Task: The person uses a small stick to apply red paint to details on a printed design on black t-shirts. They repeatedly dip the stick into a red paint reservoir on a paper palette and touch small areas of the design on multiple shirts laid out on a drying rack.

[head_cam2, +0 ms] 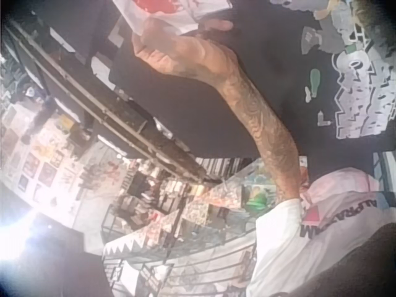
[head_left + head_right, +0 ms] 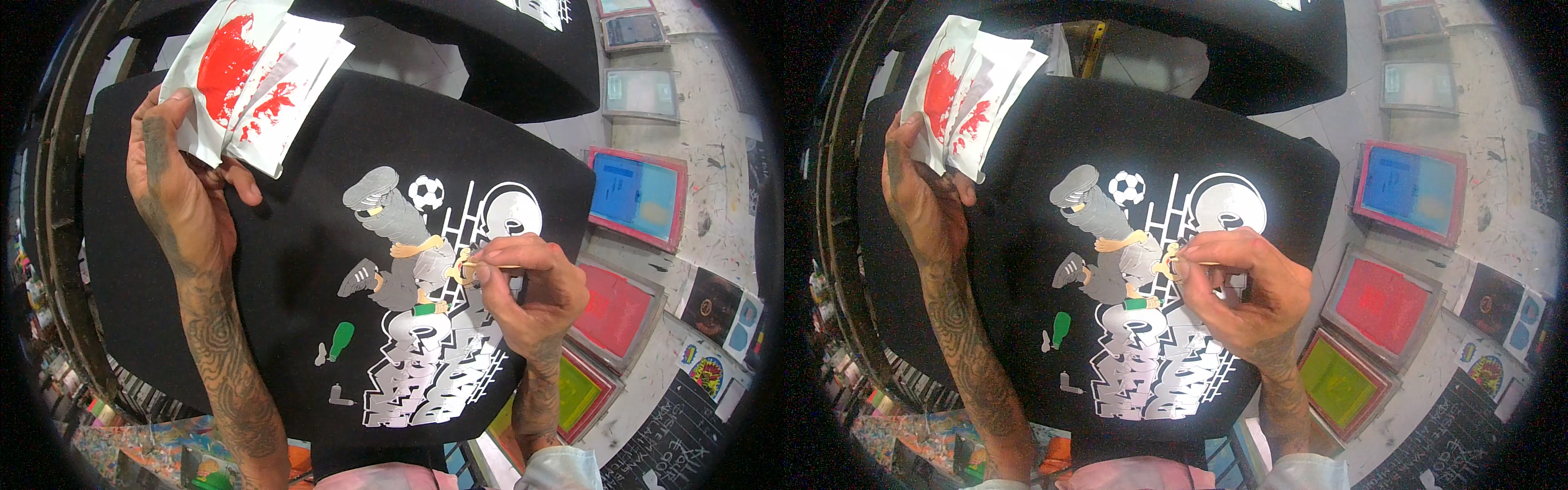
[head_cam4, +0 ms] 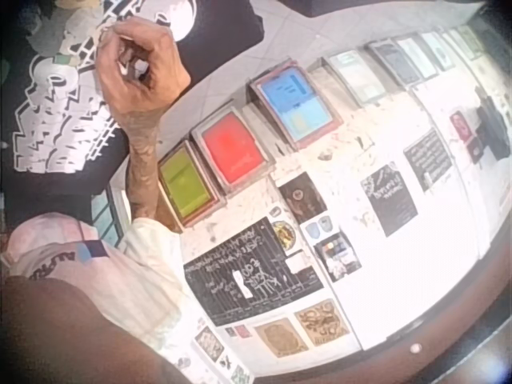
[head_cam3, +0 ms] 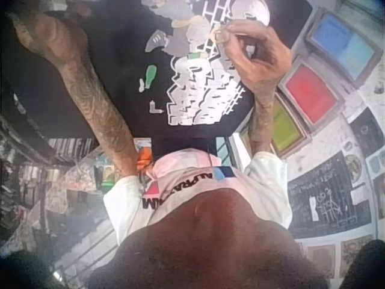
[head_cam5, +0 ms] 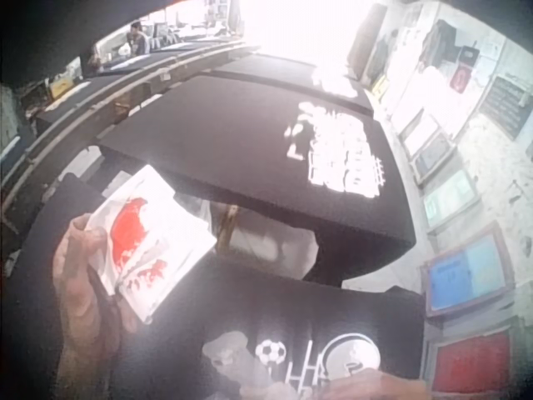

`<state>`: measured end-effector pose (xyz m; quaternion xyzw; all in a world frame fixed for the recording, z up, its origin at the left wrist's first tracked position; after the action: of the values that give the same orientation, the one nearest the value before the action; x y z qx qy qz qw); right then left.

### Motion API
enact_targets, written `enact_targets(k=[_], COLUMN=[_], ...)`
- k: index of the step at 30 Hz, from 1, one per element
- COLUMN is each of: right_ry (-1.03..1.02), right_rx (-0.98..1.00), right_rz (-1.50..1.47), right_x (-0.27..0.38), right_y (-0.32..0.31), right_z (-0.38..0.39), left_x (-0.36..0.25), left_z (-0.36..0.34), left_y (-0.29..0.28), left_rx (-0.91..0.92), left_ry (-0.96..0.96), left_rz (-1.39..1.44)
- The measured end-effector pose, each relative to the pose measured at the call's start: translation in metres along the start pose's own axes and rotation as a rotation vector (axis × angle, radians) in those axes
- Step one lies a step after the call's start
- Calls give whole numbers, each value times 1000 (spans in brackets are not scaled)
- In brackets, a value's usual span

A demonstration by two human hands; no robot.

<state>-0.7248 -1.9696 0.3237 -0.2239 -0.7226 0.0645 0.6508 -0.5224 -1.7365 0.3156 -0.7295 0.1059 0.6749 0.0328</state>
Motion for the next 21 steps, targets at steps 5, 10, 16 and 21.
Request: enact_targets(k=[5,10,16,21], right_ry=[1,-1,-9,0], right_rx=[1,0,-17,-17], right_rz=[1,7,8,12], right_x=[2,2,1,2], right_y=[0,0,0,0], right_z=[-1,-2,-2,-2], left_x=[-1,0,1,3], left_z=[0,0,0,0], left_y=[3,-1,-2,-3], left_rx=[-35,-21,1,-10], left_ry=[-13,-7,1,-1], left_rz=[-13,-24,-33,-27])
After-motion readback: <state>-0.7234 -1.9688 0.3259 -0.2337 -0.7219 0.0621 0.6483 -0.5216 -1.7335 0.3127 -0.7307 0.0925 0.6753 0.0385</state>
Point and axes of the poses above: each hand's wrist, its own z-axis away from the middle knuckle, its own y-axis out of the palm, x = y × z, the point moved 3 cm from there along -z, towards the middle knuckle, and after that the axes turned 7 degrees about x, right-handed, at the moved point
